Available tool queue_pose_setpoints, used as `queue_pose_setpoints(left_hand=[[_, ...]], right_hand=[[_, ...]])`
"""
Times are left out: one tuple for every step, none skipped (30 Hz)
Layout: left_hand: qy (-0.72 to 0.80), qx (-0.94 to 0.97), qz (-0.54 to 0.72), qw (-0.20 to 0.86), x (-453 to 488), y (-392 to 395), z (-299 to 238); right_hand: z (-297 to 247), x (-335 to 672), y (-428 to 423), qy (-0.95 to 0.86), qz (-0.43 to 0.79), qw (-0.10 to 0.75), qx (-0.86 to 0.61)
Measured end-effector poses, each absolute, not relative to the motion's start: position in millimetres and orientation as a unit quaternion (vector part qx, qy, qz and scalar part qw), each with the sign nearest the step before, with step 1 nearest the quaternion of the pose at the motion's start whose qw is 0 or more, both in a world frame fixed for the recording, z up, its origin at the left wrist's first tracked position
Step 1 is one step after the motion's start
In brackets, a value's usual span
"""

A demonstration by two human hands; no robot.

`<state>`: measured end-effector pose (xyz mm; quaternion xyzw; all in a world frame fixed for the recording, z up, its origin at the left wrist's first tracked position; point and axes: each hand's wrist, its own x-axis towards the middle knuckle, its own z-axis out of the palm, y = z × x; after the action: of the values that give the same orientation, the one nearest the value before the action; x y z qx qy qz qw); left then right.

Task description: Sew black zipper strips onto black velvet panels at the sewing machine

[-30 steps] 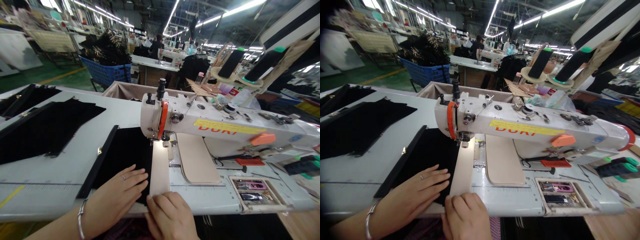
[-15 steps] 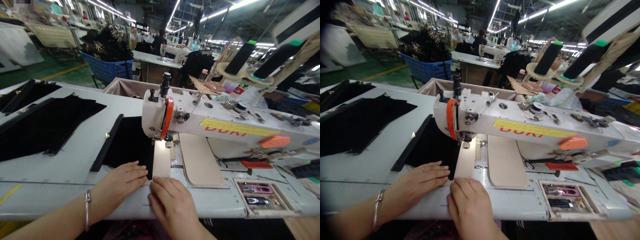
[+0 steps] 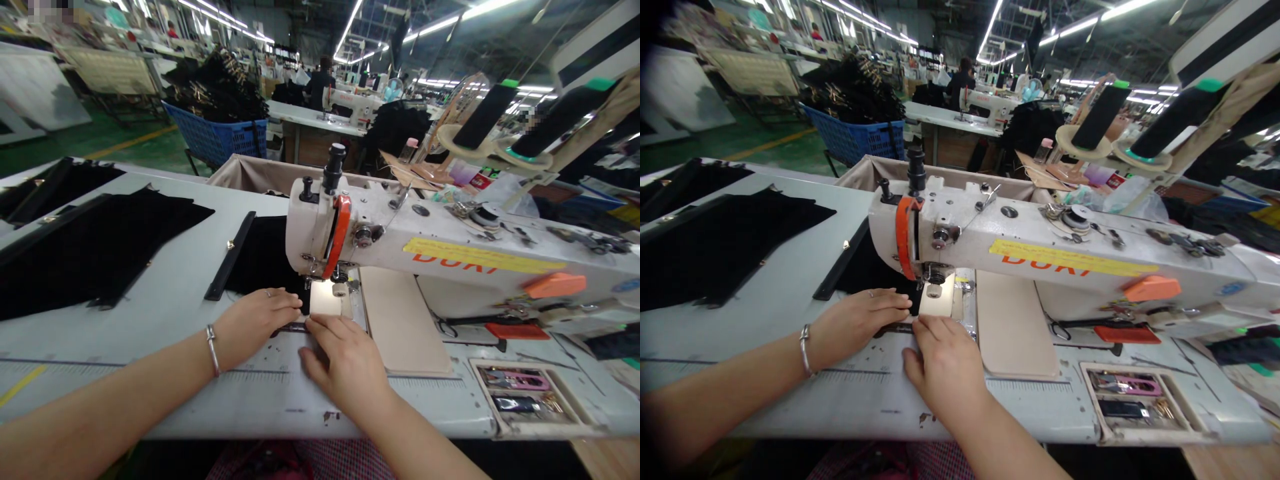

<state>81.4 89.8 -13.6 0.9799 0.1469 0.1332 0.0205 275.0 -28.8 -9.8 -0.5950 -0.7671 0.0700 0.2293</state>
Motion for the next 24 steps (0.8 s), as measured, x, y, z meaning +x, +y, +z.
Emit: queue_pose_setpoints(left_hand=[[0.153,0.979,0.134,0.022,83.5,93.0,-12.6],[0.158,0.978,0.136,0.022,85.6,96.3,-11.4],[0.162,0.977,0.137,0.023,87.7,99.7,-10.4],[0.165,0.976,0.137,0.023,89.8,103.0,-9.5],[0.168,0.976,0.137,0.024,91.8,106.4,-9.0],[0.171,0.975,0.138,0.025,93.7,109.7,-8.8],[0.175,0.974,0.141,0.028,95.6,112.9,-9.0],[0.179,0.973,0.144,0.032,97.3,116.0,-9.4],[0.183,0.971,0.149,0.037,98.9,118.7,-9.9],[0.187,0.969,0.153,0.042,100.4,121.1,-10.4],[0.191,0.968,0.157,0.045,101.8,123.2,-11.0],[0.194,0.967,0.159,0.047,102.9,124.8,-11.5],[0.196,0.966,0.160,0.048,103.8,126.0,-12.0],[0.198,0.965,0.162,0.048,104.5,126.9,-12.5],[0.200,0.965,0.163,0.047,104.8,127.3,-13.0],[0.202,0.965,0.163,0.047,104.9,127.5,-13.4],[0.203,0.964,0.163,0.047,104.8,127.5,-13.7],[0.206,0.964,0.163,0.048,104.7,127.3,-13.9],[0.209,0.963,0.162,0.049,104.4,126.9,-13.9],[0.211,0.963,0.162,0.050,104.2,126.6,-13.9],[0.213,0.962,0.161,0.051,104.0,126.2,-13.7],[0.213,0.962,0.162,0.051,103.9,125.8,-13.5],[0.212,0.962,0.162,0.050,103.8,125.5,-13.2],[0.211,0.963,0.163,0.050,103.9,125.1,-13.0]], right_hand=[[-9.1,275.7,-25.6,-0.768,0.069,0.222,-0.597],[-8.5,276.5,-22.5,-0.769,0.068,0.216,-0.598],[-8.1,277.1,-19.4,-0.770,0.066,0.210,-0.599],[-7.8,277.7,-16.5,-0.770,0.063,0.205,-0.600],[-7.7,278.3,-13.5,-0.771,0.060,0.202,-0.602],[-7.8,278.6,-10.5,-0.770,0.056,0.200,-0.603],[-8.0,278.8,-7.5,-0.770,0.053,0.198,-0.605],[-8.3,278.9,-4.6,-0.768,0.049,0.197,-0.608],[-8.6,278.8,-1.9,-0.766,0.046,0.195,-0.611],[-8.8,278.6,0.6,-0.764,0.043,0.193,-0.615],[-9.0,278.4,2.8,-0.762,0.040,0.190,-0.618],[-9.3,278.1,4.6,-0.760,0.037,0.189,-0.621],[-9.6,277.8,5.9,-0.759,0.034,0.188,-0.623],[-10.0,277.7,6.8,-0.758,0.031,0.188,-0.623],[-10.5,277.5,7.2,-0.758,0.028,0.189,-0.623],[-11.1,277.5,7.3,-0.758,0.026,0.192,-0.623],[-11.7,277.4,7.2,-0.757,0.024,0.195,-0.622],[-12.3,277.4,6.9,-0.757,0.022,0.200,-0.622],[-12.8,277.4,6.6,-0.756,0.020,0.204,-0.621],[-13.2,277.3,6.2,-0.756,0.018,0.208,-0.620],[-13.6,277.2,5.9,-0.757,0.018,0.211,-0.619],[-14.0,277.0,5.7,-0.757,0.017,0.214,-0.617],[-14.3,276.8,5.5,-0.757,0.017,0.217,-0.616],[-14.7,276.6,5.4,-0.757,0.017,0.219,-0.615]])
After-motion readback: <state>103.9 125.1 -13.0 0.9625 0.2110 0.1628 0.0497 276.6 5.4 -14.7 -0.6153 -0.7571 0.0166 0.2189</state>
